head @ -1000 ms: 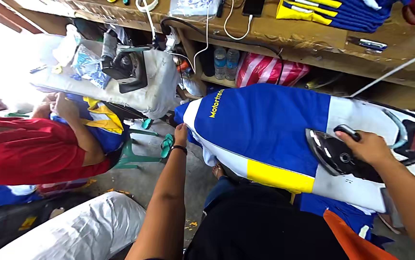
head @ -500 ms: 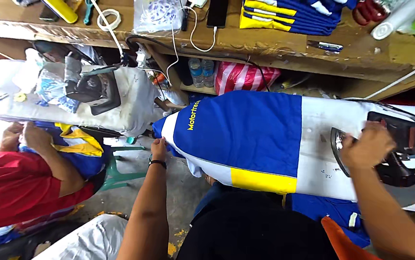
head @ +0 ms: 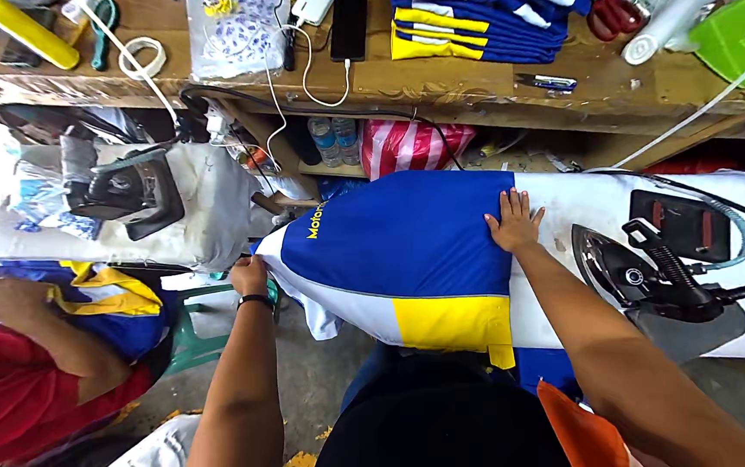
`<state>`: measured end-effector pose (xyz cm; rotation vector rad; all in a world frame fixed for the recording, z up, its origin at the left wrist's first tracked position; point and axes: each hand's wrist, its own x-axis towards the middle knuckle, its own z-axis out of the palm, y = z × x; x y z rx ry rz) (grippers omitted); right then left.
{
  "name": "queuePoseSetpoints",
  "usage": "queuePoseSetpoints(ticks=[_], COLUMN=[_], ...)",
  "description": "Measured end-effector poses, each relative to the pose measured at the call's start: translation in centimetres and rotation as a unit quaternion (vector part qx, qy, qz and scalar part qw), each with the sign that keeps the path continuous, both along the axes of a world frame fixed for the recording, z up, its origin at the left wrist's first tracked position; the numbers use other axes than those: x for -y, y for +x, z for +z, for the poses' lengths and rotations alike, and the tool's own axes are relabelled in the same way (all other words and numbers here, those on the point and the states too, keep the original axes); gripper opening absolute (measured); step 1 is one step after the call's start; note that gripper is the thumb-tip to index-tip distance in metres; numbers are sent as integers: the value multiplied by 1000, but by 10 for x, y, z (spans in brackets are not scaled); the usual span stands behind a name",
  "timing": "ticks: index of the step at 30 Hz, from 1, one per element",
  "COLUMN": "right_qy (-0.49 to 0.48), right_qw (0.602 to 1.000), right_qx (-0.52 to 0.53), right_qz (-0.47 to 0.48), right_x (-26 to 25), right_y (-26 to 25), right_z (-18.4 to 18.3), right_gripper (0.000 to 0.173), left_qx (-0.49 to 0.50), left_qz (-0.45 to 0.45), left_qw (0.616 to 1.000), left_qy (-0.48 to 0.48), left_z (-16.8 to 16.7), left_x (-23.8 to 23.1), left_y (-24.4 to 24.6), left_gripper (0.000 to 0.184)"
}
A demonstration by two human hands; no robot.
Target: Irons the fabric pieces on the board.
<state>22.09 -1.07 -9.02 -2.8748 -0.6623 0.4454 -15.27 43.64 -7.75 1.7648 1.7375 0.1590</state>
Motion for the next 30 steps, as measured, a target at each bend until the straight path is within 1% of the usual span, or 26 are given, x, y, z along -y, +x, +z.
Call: queuePoseSetpoints(ticks=[1,3,5,6,7,9,11,12,14,16,18,19,20,21,23,24,25,26,28,29,30], right_qy=[16,39,25,9,-8,-17,47,80,106,84,68,67,67,67,61,49,27,3,-26,-28,-24], right_qw=[1000,994,988,987,987,983,967,958,946,954,972,980,985,989,995,996,996,994,990,990,991], right_qx=[15,96,148,143,105,-26,-131,-153,-166,-164,-141,-126,-113,-99,-79,-74,-81,-94,-88,-81,-74], right_qz=[10,22,-29,-72,-118,-181,-213,-229,-258,-235,-174,-142,-112,-82,-24,7,35,63,105,114,112], right_x=[7,42,96,124,147,183,208,211,206,194,173,160,144,128,91,70,49,28,-7,-23,-35], right_y=[3,13,24,26,28,32,38,40,41,34,26,21,15,9,-1,-5,-9,-12,-13,-6,3], right_z=[13,45,80,97,110,121,111,107,106,107,113,117,120,123,124,124,125,127,128,129,129], right_gripper=[73,67,62,59,60,62,55,52,48,49,51,51,52,52,53,54,56,57,61,64,67], left_qx=[4,23,23,11,-2,-7,2,10,25,45,85,104,120,129,134,128,117,102,67,65,71], left_qz=[2,7,3,-4,-16,-54,-108,-144,-229,-325,-435,-496,-558,-620,-721,-755,-781,-800,-827,-834,-834], left_qw=[1000,1000,1000,1000,999,993,982,975,952,918,878,853,819,774,672,629,597,573,543,537,539], left_qy=[1,-10,-4,15,46,105,155,171,202,222,178,127,67,2,-105,-132,-143,-144,-125,-108,-96], left_z=[-2,-5,-6,-2,3,13,16,14,7,0,1,7,13,20,29,29,25,19,5,-2,-6], left_x=[-1,0,8,15,24,44,64,74,94,115,151,175,201,226,270,288,304,317,332,335,338], left_y=[0,-1,-4,-4,-3,4,13,17,24,34,48,55,62,69,89,99,107,113,117,115,111], left_gripper=[43,43,44,44,44,50,54,57,62,68,74,75,74,73,74,74,73,72,70,68,68])
